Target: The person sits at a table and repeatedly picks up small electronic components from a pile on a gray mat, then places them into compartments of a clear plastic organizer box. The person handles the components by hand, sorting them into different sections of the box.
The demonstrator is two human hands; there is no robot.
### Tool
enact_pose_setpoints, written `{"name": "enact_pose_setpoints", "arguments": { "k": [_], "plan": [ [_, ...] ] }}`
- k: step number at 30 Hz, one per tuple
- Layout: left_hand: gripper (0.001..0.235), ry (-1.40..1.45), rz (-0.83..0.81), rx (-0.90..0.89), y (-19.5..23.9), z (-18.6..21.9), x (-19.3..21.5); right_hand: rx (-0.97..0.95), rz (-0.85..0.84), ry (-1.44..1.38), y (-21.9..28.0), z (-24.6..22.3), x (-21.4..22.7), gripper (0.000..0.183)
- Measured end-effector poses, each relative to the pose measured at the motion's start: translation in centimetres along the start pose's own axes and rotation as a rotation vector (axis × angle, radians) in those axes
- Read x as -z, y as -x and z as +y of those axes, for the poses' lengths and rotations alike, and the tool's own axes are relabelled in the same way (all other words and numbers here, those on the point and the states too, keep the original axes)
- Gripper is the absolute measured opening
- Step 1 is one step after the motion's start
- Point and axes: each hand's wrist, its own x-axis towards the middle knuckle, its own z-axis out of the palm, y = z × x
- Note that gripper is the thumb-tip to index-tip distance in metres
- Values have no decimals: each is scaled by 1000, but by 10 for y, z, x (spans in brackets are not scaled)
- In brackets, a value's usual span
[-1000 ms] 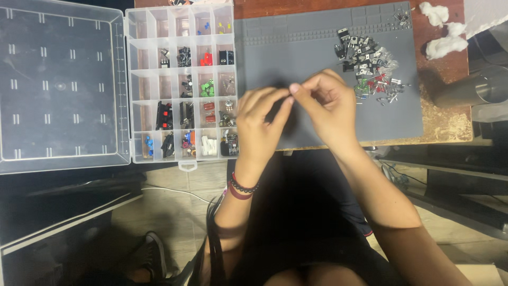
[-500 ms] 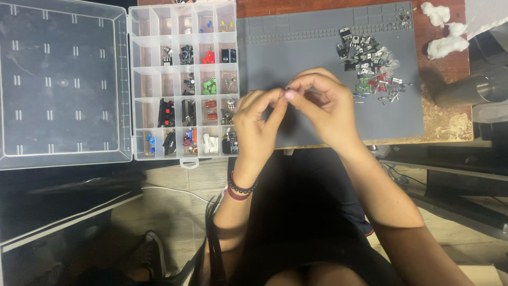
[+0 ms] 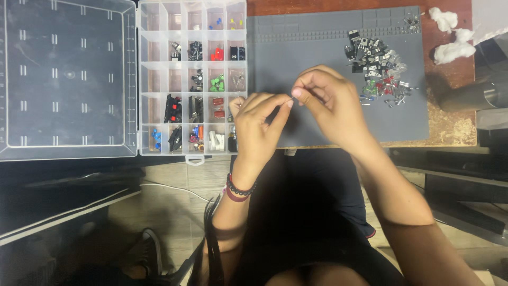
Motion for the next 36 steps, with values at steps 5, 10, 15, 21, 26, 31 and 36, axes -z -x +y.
{"name": "enact_pose_setpoints", "arguments": {
  "k": [5, 10, 15, 21, 26, 31, 36],
  "plan": [
    [5, -15, 31, 41, 0, 1, 9, -20, -20, -20, -11, 1, -4, 5],
    [11, -132, -5, 118, 8, -16, 19, 22, -36, 27, -51, 1, -9, 8],
    [7, 105, -83, 164, 18, -22, 20, 259, 68, 38, -139, 49, -53, 7],
    [6, 106, -87, 138, 25, -22, 21, 262, 178, 442, -213, 149, -120, 15],
    [4, 98, -81, 191, 23, -28, 24, -18, 38, 540, -225, 141, -125, 14],
    [3, 121, -95, 170, 19, -31, 19, -130, -62, 600, -234, 120, -123, 16],
    [4, 125, -100, 210, 25, -32, 13, -152, -62, 455, -233, 122, -109, 7]
  ]
}}
